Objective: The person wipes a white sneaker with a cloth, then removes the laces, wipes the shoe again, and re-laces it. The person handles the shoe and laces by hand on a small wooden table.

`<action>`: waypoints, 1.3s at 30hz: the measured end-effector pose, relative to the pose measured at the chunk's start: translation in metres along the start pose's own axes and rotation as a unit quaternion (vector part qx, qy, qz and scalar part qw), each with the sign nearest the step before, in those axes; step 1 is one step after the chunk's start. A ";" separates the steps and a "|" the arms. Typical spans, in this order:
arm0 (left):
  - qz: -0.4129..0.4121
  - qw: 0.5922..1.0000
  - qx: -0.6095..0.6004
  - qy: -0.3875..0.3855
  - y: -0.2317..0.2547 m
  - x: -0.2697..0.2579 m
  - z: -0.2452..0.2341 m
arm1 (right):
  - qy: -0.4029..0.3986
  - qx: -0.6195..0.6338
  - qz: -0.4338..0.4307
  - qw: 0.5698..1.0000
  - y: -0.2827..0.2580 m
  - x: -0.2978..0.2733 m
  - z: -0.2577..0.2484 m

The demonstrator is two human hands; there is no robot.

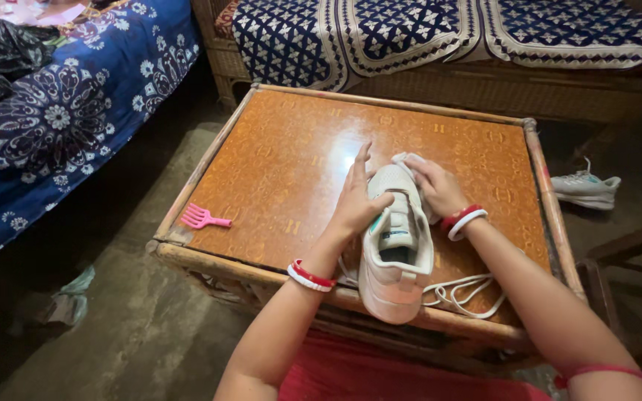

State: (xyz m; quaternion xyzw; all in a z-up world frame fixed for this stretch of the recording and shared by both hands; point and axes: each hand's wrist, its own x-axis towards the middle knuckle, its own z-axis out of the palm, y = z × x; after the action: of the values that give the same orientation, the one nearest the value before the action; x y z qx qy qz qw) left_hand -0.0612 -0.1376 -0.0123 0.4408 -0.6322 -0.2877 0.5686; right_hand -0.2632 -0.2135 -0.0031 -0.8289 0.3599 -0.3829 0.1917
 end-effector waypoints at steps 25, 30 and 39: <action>-0.013 0.996 -0.050 0.077 0.033 0.003 -0.022 | 0.097 0.179 -0.013 0.979 -0.050 -0.009 -0.023; 0.056 0.992 -0.092 0.071 0.036 0.002 -0.017 | -0.086 0.304 -0.051 0.947 -0.103 -0.021 -0.025; 0.065 0.883 -0.211 0.414 0.013 0.010 -0.048 | -0.166 0.310 0.094 0.931 -0.071 -0.016 -0.020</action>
State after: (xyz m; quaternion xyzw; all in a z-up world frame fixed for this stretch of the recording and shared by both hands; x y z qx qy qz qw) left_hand -0.0170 -0.1336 0.0127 0.3473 -0.2907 -0.1686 0.8755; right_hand -0.2538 -0.1555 0.0437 -0.7425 0.2623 -0.3124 0.5313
